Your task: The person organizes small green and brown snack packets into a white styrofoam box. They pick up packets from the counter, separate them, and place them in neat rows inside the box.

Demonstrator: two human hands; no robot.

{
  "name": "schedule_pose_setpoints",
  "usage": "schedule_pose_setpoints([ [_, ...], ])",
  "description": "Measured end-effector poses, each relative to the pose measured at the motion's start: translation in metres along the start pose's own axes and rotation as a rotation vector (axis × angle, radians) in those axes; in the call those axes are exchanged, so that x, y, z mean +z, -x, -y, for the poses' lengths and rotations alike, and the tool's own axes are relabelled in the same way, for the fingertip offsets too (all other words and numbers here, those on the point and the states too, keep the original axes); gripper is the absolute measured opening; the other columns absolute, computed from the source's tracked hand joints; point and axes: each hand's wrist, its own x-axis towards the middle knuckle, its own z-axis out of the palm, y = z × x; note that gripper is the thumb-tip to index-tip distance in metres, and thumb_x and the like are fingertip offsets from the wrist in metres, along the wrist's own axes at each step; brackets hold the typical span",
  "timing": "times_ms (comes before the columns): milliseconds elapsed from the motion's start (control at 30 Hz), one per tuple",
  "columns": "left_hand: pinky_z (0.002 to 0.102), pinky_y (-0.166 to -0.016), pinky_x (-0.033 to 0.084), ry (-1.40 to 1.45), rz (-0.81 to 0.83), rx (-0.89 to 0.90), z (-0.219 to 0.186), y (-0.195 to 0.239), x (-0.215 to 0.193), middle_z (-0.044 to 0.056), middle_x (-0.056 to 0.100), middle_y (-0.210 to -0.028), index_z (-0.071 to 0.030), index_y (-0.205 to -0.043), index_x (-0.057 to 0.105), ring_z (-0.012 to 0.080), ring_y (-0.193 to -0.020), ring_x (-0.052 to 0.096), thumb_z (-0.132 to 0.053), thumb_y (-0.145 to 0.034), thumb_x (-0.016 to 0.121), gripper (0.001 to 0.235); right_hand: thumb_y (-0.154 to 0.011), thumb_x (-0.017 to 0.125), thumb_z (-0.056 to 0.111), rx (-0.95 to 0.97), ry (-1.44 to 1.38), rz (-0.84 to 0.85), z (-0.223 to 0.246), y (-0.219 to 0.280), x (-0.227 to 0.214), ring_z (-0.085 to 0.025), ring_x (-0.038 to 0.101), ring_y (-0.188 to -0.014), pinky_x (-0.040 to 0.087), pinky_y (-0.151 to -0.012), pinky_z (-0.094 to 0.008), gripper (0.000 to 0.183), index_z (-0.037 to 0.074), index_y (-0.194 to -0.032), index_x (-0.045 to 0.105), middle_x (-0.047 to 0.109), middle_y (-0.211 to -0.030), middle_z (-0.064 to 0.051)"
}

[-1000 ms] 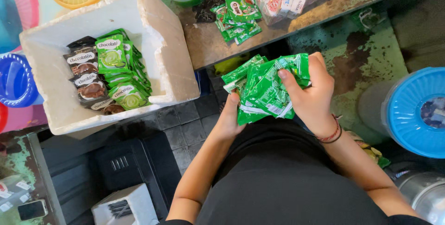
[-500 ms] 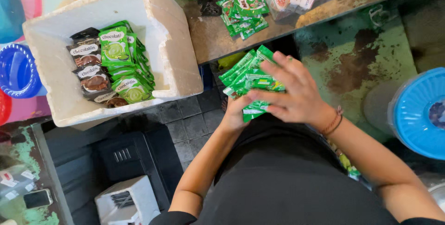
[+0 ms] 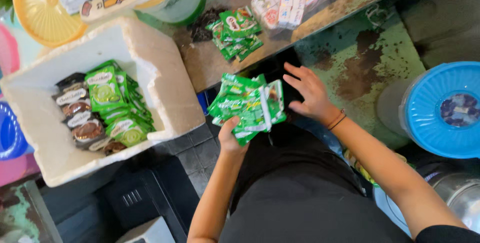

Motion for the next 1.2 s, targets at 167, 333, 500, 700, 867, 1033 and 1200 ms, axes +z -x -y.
schedule_pose_setpoints([
  [167,0.052,-0.107,0.050,-0.023,-0.013,-0.030,-0.019,0.028,-0.030,0.021,0.058,-0.139,0.002,-0.146,0.042,0.0378,-0.126,0.060,-0.017,-0.074,0.067,0.079,-0.110,0.061,0.025,0.887,0.271,-0.048,-0.163,0.074,-0.027,-0.032,0.072,-0.098,0.056,-0.087,-0.044,0.026,0.005,-0.106,0.077,0.075,-0.104,-0.019],
  [333,0.052,-0.100,0.052,-0.023,-0.190,-0.147,-0.015,0.041,-0.050,0.022,0.063,-0.130,0.003,-0.140,0.049,0.0383,-0.116,0.064,-0.019,-0.074,0.067,0.072,-0.088,0.073,0.027,0.822,0.836,0.010,-0.306,0.084,-0.068,-0.048,0.046,-0.130,0.047,-0.101,-0.058,0.055,-0.007,-0.129,0.058,0.048,-0.148,-0.033],
  [500,0.053,-0.095,0.056,-0.037,-0.241,-0.121,-0.022,0.051,-0.073,0.022,0.066,-0.124,0.004,-0.136,0.051,0.0373,-0.110,0.068,-0.020,-0.075,0.064,0.067,-0.077,0.075,0.036,0.882,0.899,0.087,-0.317,0.108,-0.038,-0.048,0.026,-0.143,0.035,-0.111,-0.061,0.103,-0.013,-0.157,0.034,0.031,-0.158,-0.032],
  [700,0.054,-0.084,0.060,-0.113,-0.325,-0.037,-0.032,0.055,-0.085,0.025,0.067,-0.119,0.006,-0.136,0.051,0.0386,-0.100,0.071,-0.022,-0.077,0.061,0.066,-0.090,0.071,0.035,0.845,0.780,0.059,-0.233,0.158,0.035,-0.041,0.044,-0.134,0.038,-0.107,-0.059,0.061,0.003,-0.140,0.059,0.052,-0.144,-0.022],
  [867,0.056,-0.085,0.061,-0.128,-0.344,-0.116,-0.039,0.056,-0.085,0.024,0.068,-0.118,0.004,-0.135,0.049,0.0385,-0.101,0.072,-0.021,-0.074,0.060,0.066,-0.099,0.068,0.027,0.912,0.843,-0.038,-0.310,0.131,-0.024,-0.040,0.034,-0.148,0.036,-0.130,-0.048,0.046,-0.004,-0.132,0.056,0.036,-0.160,-0.027],
  [1033,0.056,-0.085,0.060,-0.127,-0.335,-0.192,-0.033,0.048,-0.090,0.026,0.067,-0.118,0.006,-0.136,0.048,0.0392,-0.101,0.072,-0.022,-0.077,0.061,0.067,-0.088,0.067,0.044,1.178,0.623,0.050,-0.341,0.104,-0.047,-0.040,0.007,-0.158,0.019,-0.114,-0.073,0.090,0.007,-0.163,0.032,0.018,-0.171,-0.024],
  [1200,0.054,-0.085,0.060,-0.133,-0.289,-0.206,-0.028,0.041,-0.084,0.027,0.068,-0.118,0.009,-0.135,0.050,0.0386,-0.099,0.072,-0.022,-0.078,0.062,0.067,-0.067,0.076,0.068,0.989,0.654,0.205,-0.241,0.145,0.037,-0.039,0.017,-0.152,0.020,-0.109,-0.068,0.112,-0.004,-0.146,0.044,0.031,-0.160,-0.026],
])
